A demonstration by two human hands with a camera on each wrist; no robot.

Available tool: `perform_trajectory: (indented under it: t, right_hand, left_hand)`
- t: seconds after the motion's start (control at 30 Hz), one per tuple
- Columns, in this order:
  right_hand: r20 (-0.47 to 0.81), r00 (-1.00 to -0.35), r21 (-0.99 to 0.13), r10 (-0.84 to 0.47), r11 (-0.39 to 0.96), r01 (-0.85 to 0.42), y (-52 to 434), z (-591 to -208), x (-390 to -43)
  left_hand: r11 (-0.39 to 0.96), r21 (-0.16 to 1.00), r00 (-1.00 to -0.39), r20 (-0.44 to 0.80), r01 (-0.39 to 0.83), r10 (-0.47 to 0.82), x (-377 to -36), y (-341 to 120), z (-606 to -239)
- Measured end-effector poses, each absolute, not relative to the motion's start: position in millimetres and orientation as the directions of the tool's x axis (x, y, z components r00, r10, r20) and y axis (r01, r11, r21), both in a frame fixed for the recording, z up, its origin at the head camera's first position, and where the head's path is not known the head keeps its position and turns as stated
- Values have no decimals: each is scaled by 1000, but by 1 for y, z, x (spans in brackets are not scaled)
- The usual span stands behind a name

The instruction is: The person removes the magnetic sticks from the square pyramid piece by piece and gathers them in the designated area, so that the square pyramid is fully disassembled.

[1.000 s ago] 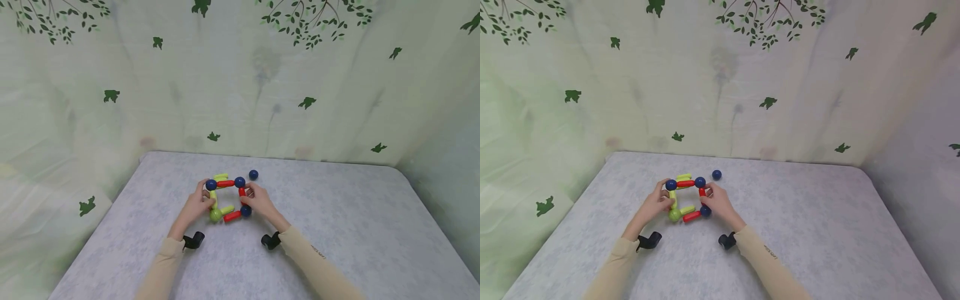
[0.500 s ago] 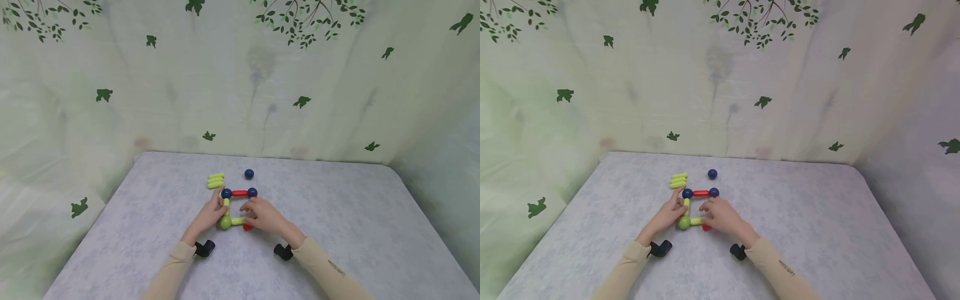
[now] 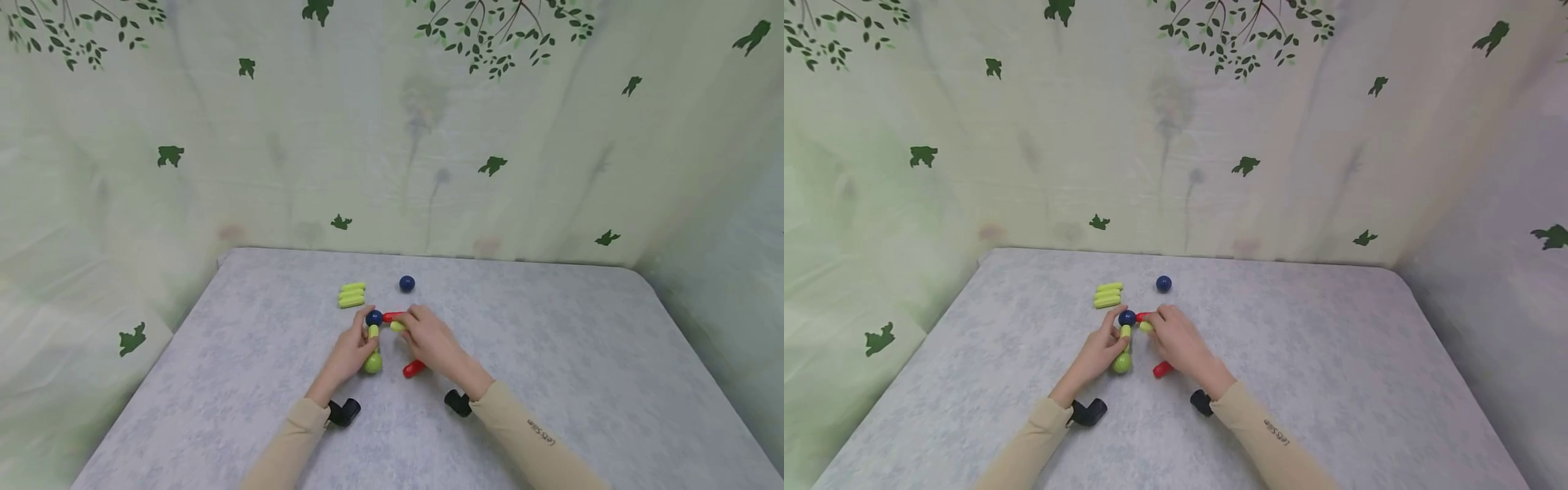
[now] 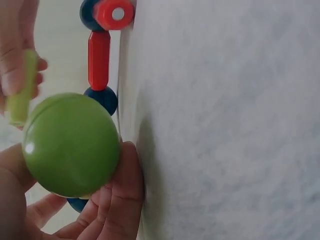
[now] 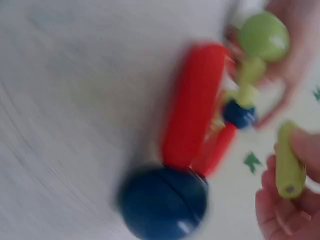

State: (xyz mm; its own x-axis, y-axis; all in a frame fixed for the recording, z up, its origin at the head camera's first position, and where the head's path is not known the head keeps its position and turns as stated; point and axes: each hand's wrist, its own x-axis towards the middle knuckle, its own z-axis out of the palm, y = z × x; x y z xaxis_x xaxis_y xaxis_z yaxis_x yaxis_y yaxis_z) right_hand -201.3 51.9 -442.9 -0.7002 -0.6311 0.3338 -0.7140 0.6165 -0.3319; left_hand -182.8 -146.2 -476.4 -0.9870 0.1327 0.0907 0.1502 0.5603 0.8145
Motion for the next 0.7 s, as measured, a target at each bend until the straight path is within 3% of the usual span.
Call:
perform_trajectory:
  t: [0.1,0.17,0.27,0.4,0.53,0.7]
  right_hand:
    - [267,-773,-514,-575,593,-619,65,-436,-204]
    - [165,-775,-551,-611,595,-586,74,-437,-203]
    - [52,-707,-413,-705,629,-658,84,-444,-198]
    - [133,-623,-172,-771,601,-780,87,-451,-192]
    - [234,-589,-162,-774,566,-808,84,-452,-192]
    - [228,-589,-183,-775,560,-808,83,-453,-192]
  left_hand:
    - [581,797,-986,106,163,130,-181,-144,-476]
    - [590,791,-986,110,164,126,-179,-143,-476]
    - [610,775,-985,114,169,127,-176,-140,-475]
    - [627,756,-981,112,188,158,-174,-133,-475]
    - [641,730,-969,130,238,212,-173,-123,-476]
    - [653,723,-973,130,224,190,-177,-115,-476]
